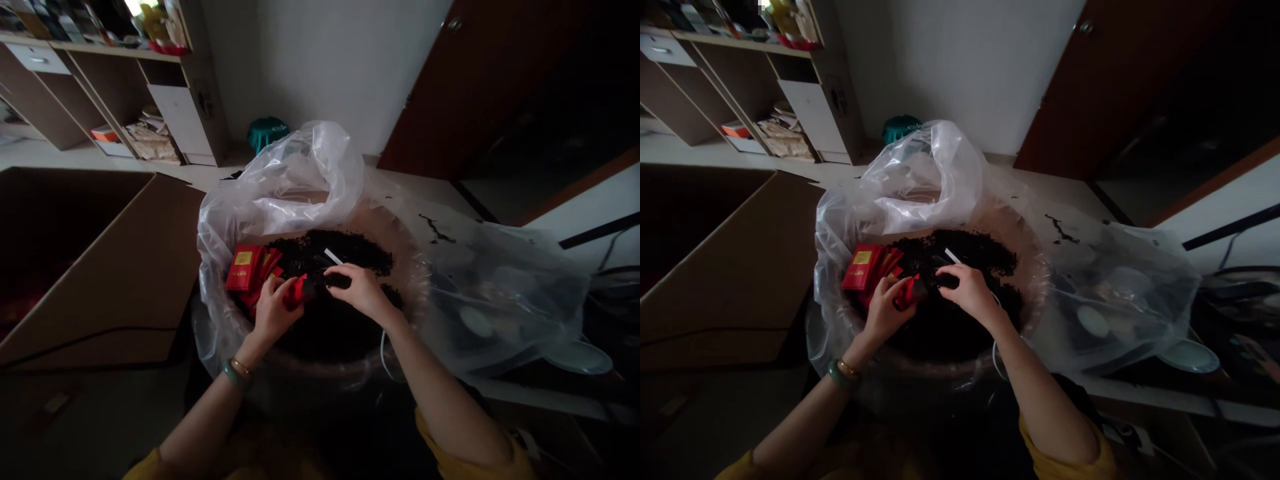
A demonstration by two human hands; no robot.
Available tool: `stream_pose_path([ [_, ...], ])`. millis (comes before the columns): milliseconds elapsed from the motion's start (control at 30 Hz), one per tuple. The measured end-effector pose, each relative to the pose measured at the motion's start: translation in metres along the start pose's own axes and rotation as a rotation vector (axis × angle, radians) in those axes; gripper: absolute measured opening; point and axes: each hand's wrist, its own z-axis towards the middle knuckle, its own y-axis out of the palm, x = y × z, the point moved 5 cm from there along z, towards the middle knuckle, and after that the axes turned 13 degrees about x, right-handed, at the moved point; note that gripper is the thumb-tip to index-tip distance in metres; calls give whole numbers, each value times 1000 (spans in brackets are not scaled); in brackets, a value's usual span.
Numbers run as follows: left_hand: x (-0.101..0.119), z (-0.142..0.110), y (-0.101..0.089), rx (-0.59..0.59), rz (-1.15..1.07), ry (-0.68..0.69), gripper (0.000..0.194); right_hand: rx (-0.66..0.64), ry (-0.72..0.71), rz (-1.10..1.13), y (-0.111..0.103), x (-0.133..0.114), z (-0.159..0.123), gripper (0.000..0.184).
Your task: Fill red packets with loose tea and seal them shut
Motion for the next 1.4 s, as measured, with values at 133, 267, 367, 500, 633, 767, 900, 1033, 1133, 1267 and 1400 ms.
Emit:
stream_pose_path([
  [133, 10, 2, 9, -34, 29, 1, 48, -4, -26, -5, -8, -10, -1, 24],
  [267, 13, -1, 16, -54, 21, 1, 50, -61, -83, -48, -3, -14, -7, 30],
  [367, 13, -4, 18, -78, 9, -1, 51, -71, -104, -86, 0, -14, -10, 32],
  [500, 12, -4, 18, -73, -5, 16, 51, -41, -119, -68, 3, -14, -11, 36],
  [633, 10, -5, 18, -66, -7, 4, 51, 93, -109, -22, 10, -16, -12, 41],
  [767, 6, -6, 18, -54, -26, -20, 51, 124, -67, 110, 21, -21, -16, 40],
  [900, 0, -5, 16, -9, -78, -45, 50, 98, 2, 346, 19, -24, -15, 34],
  [1033, -6, -3, 10, 89, -151, -84, 47, 98, 99, 326, 12, -6, -8, 28],
  [1133, -10, -3, 6, 161, -178, -122, 47, -99, 7, -19, 23, 6, -12, 34],
  [1267, -11, -3, 6, 160, -196, -108, 48, -301, -149, -517, 47, 5, -29, 76],
  [1400, -10, -3, 5, 174, -197, -115, 47, -354, -292, -691, 68, -16, -42, 59],
])
